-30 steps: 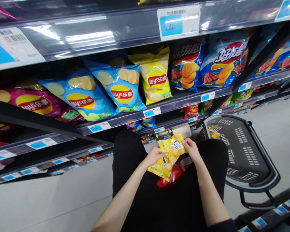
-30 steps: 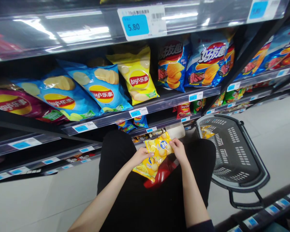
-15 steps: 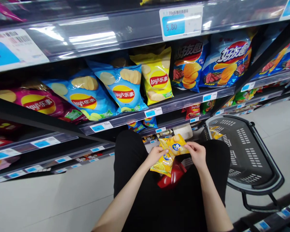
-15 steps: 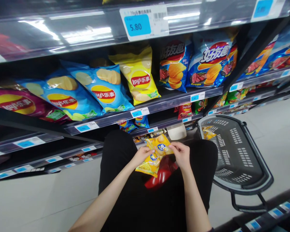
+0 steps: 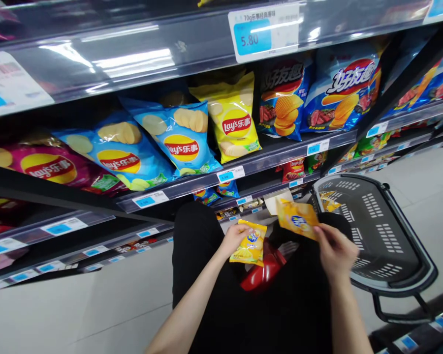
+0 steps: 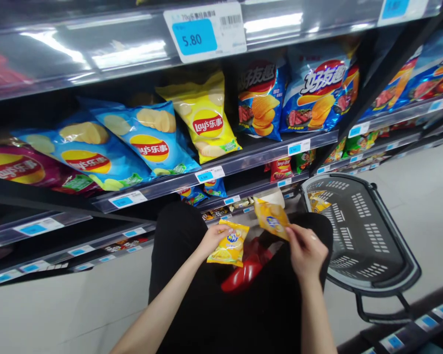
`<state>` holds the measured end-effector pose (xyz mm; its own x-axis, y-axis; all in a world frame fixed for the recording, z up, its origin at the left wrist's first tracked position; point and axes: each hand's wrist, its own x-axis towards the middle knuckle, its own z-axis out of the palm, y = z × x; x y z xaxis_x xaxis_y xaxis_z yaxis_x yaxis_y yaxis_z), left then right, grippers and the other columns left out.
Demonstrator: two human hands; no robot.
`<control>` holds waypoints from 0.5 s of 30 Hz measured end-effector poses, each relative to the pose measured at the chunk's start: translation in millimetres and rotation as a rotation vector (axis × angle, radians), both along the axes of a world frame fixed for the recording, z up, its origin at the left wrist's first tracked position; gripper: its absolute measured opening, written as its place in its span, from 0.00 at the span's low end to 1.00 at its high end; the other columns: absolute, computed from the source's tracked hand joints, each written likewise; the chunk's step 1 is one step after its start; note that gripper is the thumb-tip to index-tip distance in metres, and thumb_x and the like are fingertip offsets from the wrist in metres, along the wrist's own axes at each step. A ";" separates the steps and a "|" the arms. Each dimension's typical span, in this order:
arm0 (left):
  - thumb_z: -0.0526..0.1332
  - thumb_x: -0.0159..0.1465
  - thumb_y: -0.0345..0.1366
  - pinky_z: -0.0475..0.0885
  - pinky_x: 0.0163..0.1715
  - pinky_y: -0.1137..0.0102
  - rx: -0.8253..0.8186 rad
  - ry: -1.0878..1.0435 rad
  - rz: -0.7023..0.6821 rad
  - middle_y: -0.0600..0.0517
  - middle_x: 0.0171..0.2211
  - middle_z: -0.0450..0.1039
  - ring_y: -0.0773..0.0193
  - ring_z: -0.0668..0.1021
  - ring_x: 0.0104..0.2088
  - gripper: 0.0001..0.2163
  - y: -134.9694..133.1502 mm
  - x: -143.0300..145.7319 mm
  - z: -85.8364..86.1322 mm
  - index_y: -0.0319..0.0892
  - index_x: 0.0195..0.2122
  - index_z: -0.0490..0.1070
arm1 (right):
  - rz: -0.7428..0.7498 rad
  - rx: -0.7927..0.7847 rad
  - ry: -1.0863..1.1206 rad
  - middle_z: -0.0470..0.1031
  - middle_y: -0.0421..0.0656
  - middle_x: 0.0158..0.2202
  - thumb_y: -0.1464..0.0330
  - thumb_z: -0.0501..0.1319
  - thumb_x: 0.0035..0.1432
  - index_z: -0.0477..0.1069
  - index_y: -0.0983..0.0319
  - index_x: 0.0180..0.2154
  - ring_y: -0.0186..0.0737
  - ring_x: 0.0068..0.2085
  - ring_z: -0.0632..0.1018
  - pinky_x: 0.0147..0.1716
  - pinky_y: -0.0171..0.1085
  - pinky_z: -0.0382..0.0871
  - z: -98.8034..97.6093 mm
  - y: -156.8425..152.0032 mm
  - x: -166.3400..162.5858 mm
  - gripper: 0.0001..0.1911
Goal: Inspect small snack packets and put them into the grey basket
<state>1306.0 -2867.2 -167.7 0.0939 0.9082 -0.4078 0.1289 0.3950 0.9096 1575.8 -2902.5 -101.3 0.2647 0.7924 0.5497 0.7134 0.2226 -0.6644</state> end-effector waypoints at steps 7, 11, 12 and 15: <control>0.67 0.50 0.42 0.75 0.36 0.64 -0.015 -0.101 -0.014 0.44 0.43 0.79 0.54 0.80 0.35 0.21 3.1 -6.7 10.1 0.39 0.45 0.77 | -0.593 -0.182 -0.290 0.66 0.38 0.17 0.56 0.58 0.59 0.76 0.65 0.33 0.34 0.19 0.68 0.20 0.32 0.56 3.1 -24.4 129.2 0.18; 0.71 0.48 0.40 0.77 0.38 0.63 -0.121 -0.265 0.114 0.44 0.46 0.77 0.52 0.81 0.37 0.40 7.6 -1.5 15.7 0.45 0.62 0.59 | -0.628 -0.798 -0.600 0.77 0.46 0.27 0.62 0.52 0.64 0.74 0.63 0.40 0.41 0.26 0.75 0.21 0.34 0.52 -17.0 -22.5 163.7 0.16; 0.72 0.47 0.38 0.77 0.38 0.63 -0.133 -0.282 0.148 0.45 0.46 0.77 0.52 0.81 0.38 0.43 8.8 0.6 16.9 0.47 0.64 0.55 | -0.604 -0.886 -0.620 0.78 0.47 0.29 0.62 0.52 0.64 0.74 0.62 0.40 0.41 0.28 0.76 0.22 0.34 0.53 -25.1 -20.6 168.8 0.15; 0.73 0.44 0.37 0.78 0.38 0.65 -0.153 -0.261 0.202 0.46 0.49 0.75 0.51 0.81 0.41 0.47 12.0 7.2 20.0 0.51 0.65 0.53 | -0.537 -1.008 -0.604 0.79 0.47 0.32 0.63 0.54 0.64 0.75 0.61 0.38 0.41 0.33 0.79 0.26 0.33 0.59 -55.4 -15.4 180.2 0.13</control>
<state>1313.2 -2855.3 -147.7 0.0375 0.8495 -0.5263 -0.1945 0.5228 0.8300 1756.0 -2917.9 -156.7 0.5978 0.7975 -0.0811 0.8014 -0.5918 0.0868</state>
